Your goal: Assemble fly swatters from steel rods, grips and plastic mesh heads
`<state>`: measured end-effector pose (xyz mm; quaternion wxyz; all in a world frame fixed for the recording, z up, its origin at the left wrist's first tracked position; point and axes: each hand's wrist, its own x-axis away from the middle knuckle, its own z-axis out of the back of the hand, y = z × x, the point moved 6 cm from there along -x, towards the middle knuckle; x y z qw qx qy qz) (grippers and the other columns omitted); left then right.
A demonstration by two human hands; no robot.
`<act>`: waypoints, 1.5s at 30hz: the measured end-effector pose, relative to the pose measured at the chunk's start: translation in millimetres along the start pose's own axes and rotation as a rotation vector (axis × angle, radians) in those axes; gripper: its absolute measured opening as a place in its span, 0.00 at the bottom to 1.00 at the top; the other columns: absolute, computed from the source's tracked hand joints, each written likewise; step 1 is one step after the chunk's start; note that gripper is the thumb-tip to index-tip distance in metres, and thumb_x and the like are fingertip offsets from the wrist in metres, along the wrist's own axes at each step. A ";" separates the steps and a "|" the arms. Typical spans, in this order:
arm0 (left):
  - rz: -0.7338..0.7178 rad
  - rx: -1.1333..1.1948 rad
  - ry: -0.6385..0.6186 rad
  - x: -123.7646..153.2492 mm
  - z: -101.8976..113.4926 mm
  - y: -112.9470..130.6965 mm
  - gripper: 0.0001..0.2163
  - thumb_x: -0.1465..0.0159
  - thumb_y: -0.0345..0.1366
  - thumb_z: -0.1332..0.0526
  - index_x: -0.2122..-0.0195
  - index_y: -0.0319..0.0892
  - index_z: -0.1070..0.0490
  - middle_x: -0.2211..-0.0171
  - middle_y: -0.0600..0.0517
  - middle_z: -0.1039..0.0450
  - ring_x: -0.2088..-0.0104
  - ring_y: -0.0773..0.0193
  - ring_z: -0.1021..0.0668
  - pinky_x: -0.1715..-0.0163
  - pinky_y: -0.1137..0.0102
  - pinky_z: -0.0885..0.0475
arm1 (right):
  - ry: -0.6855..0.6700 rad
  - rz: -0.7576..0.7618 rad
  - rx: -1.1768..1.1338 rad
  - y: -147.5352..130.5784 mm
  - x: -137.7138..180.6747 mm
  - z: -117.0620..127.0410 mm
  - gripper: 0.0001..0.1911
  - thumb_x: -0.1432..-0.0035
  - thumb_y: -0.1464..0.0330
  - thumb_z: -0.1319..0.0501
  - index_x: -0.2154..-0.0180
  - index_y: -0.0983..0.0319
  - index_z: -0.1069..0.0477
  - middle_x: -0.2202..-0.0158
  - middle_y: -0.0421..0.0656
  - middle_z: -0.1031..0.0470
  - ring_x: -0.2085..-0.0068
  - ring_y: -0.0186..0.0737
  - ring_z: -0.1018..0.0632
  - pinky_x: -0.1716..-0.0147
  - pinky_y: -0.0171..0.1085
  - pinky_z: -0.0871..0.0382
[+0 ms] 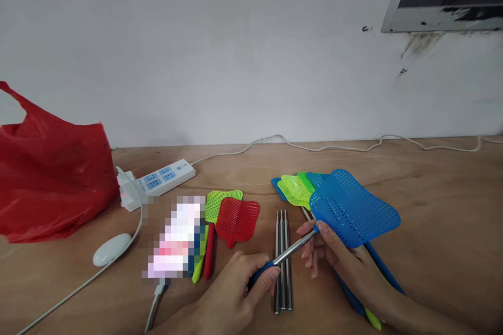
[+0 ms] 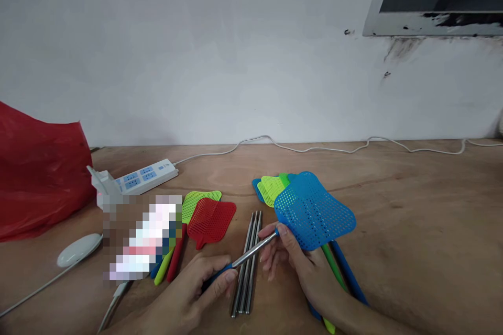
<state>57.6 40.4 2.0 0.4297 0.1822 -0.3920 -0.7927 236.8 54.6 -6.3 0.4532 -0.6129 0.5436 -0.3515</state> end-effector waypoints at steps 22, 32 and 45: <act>-0.095 -0.114 0.112 -2.6 14.7 2.8 0.12 0.27 0.40 0.49 0.67 0.43 0.33 0.73 0.55 0.32 0.73 0.66 0.31 0.74 0.72 0.40 | 0.131 0.273 1.127 -57.4 -46.9 58.5 0.27 0.35 0.49 0.50 0.80 0.57 0.46 0.81 0.35 0.45 0.78 0.35 0.38 0.77 0.35 0.46; -0.147 -0.299 0.154 -2.0 15.8 3.0 0.10 0.28 0.35 0.50 0.67 0.44 0.36 0.71 0.55 0.30 0.72 0.64 0.29 0.72 0.70 0.40 | 0.122 0.219 1.491 -34.8 -53.7 74.9 0.23 0.35 0.57 0.49 0.80 0.58 0.39 0.82 0.41 0.32 0.76 0.42 0.31 0.74 0.37 0.47; -0.129 -0.353 0.198 -3.5 21.3 -0.5 0.10 0.30 0.35 0.50 0.68 0.44 0.36 0.74 0.55 0.31 0.74 0.63 0.29 0.73 0.69 0.42 | 0.174 0.407 1.670 -46.1 -40.3 54.1 0.11 0.35 0.62 0.45 0.70 0.58 0.36 0.77 0.38 0.29 0.76 0.40 0.29 0.75 0.37 0.49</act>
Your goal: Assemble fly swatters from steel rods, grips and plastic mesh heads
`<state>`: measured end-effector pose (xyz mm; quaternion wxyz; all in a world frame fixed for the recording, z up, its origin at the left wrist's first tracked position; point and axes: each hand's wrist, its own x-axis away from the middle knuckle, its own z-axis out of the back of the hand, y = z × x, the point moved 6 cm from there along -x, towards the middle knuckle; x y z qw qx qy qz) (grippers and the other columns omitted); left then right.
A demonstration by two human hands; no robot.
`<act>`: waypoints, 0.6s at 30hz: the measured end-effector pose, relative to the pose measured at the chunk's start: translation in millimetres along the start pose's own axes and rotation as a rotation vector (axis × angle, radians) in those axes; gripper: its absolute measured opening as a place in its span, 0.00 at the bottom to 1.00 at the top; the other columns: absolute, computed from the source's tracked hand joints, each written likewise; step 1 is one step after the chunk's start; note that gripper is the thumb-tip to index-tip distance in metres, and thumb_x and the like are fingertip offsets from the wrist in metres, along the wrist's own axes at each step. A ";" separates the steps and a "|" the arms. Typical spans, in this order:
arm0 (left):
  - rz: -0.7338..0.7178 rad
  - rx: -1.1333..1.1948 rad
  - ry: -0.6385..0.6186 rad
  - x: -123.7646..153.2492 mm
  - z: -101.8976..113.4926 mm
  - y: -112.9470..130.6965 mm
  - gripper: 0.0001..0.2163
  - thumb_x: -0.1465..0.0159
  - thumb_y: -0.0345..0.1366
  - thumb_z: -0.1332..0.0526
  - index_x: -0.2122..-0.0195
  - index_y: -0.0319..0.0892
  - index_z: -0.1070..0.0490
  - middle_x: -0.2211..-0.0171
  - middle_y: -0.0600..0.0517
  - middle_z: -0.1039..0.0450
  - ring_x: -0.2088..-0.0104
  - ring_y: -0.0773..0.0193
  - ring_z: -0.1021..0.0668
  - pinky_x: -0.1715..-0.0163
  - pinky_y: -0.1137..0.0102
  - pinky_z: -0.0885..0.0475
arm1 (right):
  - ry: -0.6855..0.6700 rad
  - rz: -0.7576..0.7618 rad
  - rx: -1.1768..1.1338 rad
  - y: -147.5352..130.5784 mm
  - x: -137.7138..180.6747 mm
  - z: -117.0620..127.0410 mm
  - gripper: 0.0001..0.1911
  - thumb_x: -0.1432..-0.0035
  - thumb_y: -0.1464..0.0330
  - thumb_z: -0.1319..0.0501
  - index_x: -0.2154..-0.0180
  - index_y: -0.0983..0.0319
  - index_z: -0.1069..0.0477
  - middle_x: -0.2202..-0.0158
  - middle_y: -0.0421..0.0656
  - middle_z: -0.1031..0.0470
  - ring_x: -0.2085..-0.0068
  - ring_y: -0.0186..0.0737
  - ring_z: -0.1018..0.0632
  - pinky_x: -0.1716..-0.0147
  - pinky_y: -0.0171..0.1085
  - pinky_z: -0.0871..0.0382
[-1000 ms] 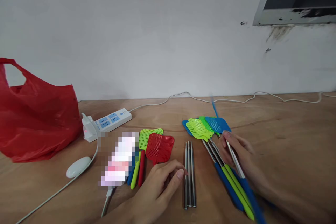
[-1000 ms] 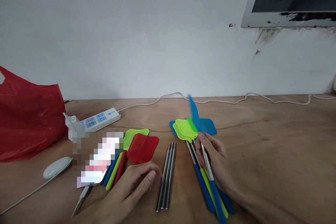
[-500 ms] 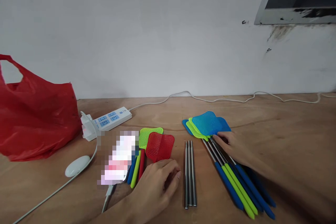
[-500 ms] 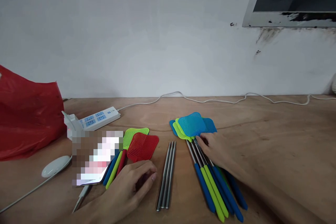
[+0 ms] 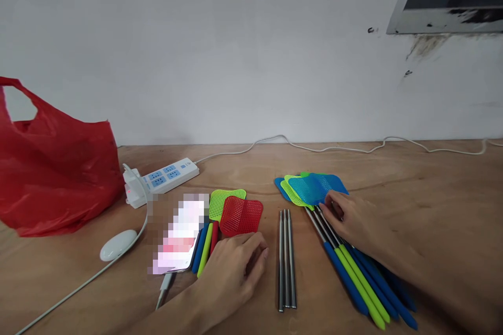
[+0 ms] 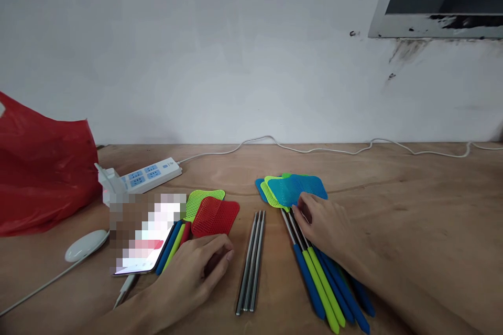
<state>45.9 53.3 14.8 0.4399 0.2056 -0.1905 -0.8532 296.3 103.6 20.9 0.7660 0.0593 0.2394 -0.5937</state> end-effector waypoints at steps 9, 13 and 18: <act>0.077 -0.106 -0.002 -2.5 0.1 -10.4 0.14 0.31 0.37 0.48 0.74 0.44 0.42 0.77 0.55 0.33 0.77 0.64 0.32 0.76 0.69 0.49 | -0.131 0.470 -0.241 -55.5 19.8 7.6 0.06 0.33 0.72 0.46 0.60 0.60 0.30 0.66 0.43 0.25 0.62 0.42 0.25 0.61 0.41 0.35; 0.065 -0.133 -0.007 -1.9 -2.8 -10.7 0.14 0.30 0.38 0.48 0.75 0.43 0.42 0.78 0.55 0.33 0.77 0.64 0.32 0.76 0.69 0.48 | -0.232 0.545 -0.262 -62.8 26.8 2.0 0.16 0.33 0.74 0.47 0.46 0.58 0.30 0.58 0.45 0.26 0.54 0.46 0.26 0.53 0.47 0.34; 0.061 -0.264 -0.011 -2.5 4.5 -6.4 0.15 0.29 0.37 0.50 0.75 0.43 0.39 0.77 0.53 0.30 0.78 0.63 0.29 0.76 0.68 0.49 | -0.340 0.566 -0.215 -65.9 30.9 -3.4 0.25 0.36 0.76 0.46 0.41 0.52 0.32 0.55 0.46 0.28 0.53 0.49 0.28 0.53 0.52 0.34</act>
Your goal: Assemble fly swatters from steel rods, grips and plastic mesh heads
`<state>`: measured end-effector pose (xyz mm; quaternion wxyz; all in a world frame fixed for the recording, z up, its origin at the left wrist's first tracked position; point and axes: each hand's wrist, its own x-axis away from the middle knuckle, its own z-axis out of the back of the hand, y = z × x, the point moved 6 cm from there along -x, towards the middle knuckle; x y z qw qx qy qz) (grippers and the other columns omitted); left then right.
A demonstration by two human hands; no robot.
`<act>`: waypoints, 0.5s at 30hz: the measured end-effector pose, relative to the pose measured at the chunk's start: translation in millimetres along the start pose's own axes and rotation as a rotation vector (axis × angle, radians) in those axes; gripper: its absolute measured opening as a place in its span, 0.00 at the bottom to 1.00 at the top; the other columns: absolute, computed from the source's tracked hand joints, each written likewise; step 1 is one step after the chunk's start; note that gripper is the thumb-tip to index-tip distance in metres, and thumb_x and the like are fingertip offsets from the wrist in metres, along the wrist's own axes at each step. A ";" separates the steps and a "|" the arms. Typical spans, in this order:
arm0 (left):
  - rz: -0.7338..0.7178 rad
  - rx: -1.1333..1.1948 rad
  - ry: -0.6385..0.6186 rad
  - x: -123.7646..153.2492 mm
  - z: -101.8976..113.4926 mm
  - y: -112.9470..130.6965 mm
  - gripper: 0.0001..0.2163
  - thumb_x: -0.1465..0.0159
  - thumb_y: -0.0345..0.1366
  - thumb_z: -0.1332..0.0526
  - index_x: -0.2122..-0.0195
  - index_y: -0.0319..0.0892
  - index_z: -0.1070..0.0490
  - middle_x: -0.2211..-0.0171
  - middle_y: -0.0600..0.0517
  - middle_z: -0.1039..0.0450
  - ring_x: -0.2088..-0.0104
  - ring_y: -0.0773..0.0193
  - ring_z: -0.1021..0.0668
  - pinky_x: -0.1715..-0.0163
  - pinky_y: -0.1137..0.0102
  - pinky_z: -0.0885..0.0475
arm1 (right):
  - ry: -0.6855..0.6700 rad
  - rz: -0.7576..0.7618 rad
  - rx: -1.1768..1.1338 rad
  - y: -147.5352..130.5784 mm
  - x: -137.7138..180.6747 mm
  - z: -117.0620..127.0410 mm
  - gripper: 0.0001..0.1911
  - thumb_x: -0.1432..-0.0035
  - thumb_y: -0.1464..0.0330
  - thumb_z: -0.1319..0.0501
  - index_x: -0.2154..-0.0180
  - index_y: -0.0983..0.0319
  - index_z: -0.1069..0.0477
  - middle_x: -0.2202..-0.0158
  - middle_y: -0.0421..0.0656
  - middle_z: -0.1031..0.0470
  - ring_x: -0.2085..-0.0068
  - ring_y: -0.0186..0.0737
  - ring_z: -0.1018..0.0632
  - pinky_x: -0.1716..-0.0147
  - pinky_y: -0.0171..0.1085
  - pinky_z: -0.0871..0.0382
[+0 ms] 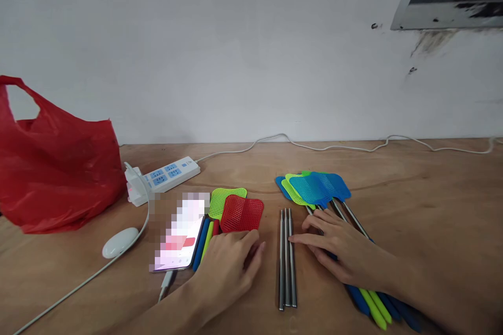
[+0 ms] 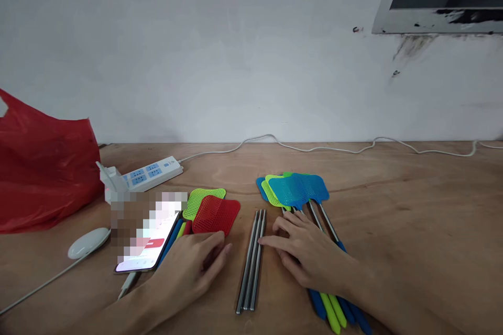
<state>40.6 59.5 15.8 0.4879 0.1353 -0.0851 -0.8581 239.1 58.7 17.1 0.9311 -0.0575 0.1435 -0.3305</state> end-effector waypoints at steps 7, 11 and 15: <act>0.241 -0.393 -0.009 -10.8 25.9 -31.5 0.19 0.27 0.40 0.53 0.70 0.41 0.27 0.76 0.45 0.24 0.74 0.53 0.22 0.76 0.68 0.47 | 0.014 -0.014 -0.068 -3.3 -2.8 5.0 0.16 0.33 0.73 0.48 0.49 0.57 0.27 0.55 0.47 0.27 0.54 0.47 0.28 0.54 0.49 0.34; 0.255 -0.383 -0.049 -12.3 21.9 -39.4 0.23 0.26 0.39 0.55 0.70 0.38 0.24 0.74 0.41 0.22 0.72 0.48 0.20 0.76 0.67 0.43 | 0.036 -0.017 -0.082 -4.9 -3.8 6.8 0.15 0.33 0.73 0.48 0.50 0.57 0.27 0.55 0.47 0.27 0.55 0.46 0.27 0.55 0.48 0.33; 0.194 -0.293 -0.085 -9.3 10.6 -31.2 0.25 0.25 0.41 0.55 0.71 0.40 0.24 0.73 0.45 0.21 0.71 0.53 0.20 0.75 0.67 0.42 | 0.070 -0.014 -0.098 -5.2 -4.0 7.7 0.16 0.33 0.73 0.47 0.50 0.57 0.26 0.57 0.46 0.26 0.56 0.45 0.27 0.56 0.47 0.32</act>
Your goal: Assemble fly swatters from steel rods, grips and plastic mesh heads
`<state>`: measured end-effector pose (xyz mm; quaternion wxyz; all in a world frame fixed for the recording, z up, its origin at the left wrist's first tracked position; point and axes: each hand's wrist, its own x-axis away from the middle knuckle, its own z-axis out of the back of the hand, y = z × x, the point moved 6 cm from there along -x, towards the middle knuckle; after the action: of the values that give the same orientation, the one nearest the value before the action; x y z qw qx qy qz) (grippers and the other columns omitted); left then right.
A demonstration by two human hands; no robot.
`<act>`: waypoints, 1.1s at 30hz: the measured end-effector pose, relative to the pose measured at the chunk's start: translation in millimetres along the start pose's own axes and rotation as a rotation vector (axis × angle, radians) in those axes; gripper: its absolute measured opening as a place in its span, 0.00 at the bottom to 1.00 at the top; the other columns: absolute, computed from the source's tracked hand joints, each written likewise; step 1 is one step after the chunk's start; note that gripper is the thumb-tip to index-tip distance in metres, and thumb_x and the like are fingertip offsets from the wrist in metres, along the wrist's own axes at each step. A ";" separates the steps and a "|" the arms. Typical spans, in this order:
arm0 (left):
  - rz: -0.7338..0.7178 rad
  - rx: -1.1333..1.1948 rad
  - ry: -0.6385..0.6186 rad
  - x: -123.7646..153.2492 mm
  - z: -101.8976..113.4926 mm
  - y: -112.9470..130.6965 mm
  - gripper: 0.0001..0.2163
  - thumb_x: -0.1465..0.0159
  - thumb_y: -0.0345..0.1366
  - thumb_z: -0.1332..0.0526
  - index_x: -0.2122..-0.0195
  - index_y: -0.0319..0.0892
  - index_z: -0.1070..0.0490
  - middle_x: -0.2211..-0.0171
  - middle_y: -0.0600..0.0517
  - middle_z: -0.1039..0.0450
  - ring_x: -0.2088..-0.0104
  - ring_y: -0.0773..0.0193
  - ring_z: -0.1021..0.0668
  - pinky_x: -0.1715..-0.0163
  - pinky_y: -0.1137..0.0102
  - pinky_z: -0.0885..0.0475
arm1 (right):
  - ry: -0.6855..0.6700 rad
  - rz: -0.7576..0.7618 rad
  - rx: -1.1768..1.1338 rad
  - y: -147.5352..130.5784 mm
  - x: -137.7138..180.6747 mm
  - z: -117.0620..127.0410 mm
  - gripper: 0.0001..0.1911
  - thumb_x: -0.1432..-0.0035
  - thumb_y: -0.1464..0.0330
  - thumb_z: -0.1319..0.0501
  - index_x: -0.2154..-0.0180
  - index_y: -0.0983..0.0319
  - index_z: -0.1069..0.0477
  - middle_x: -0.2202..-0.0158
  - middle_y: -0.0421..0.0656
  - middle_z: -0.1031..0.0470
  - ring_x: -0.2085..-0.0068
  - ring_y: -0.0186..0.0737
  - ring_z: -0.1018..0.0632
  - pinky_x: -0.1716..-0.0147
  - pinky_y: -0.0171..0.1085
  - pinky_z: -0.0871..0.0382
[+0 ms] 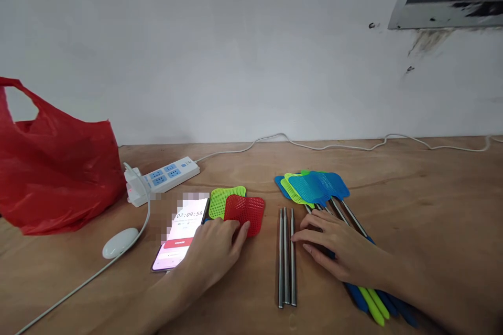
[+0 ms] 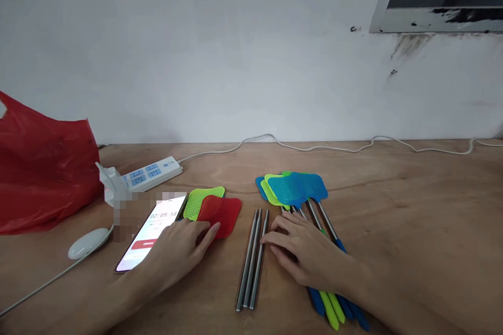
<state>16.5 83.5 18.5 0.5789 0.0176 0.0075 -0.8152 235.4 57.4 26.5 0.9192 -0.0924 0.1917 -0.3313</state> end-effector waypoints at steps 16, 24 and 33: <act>-0.147 0.011 0.123 1.7 5.1 6.6 0.20 0.27 0.38 0.54 0.74 0.41 0.31 0.80 0.50 0.29 0.80 0.61 0.29 0.78 0.68 0.50 | -0.108 0.003 -0.049 -3.5 1.7 -2.3 0.16 0.31 0.72 0.48 0.49 0.53 0.27 0.55 0.45 0.28 0.53 0.45 0.28 0.52 0.48 0.34; -0.260 -0.007 0.063 5.3 -2.8 15.2 0.21 0.28 0.37 0.49 0.78 0.41 0.31 0.80 0.49 0.29 0.79 0.60 0.27 0.78 0.68 0.48 | -0.063 -0.018 -0.071 -3.0 0.7 -4.2 0.07 0.33 0.69 0.44 0.61 0.58 0.27 0.60 0.43 0.29 0.57 0.42 0.28 0.52 0.46 0.34; -0.668 0.195 0.012 23.1 2.5 43.0 0.10 0.33 0.30 0.43 0.73 0.43 0.36 0.74 0.55 0.29 0.74 0.65 0.27 0.75 0.67 0.42 | -0.003 -0.139 0.068 4.2 3.0 -10.1 0.04 0.40 0.73 0.41 0.64 0.59 0.35 0.66 0.43 0.29 0.59 0.48 0.28 0.56 0.50 0.33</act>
<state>49.4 47.5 20.6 0.2756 0.0743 -0.0617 -0.9564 235.7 58.2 15.1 0.8969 -0.0747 0.1719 -0.4006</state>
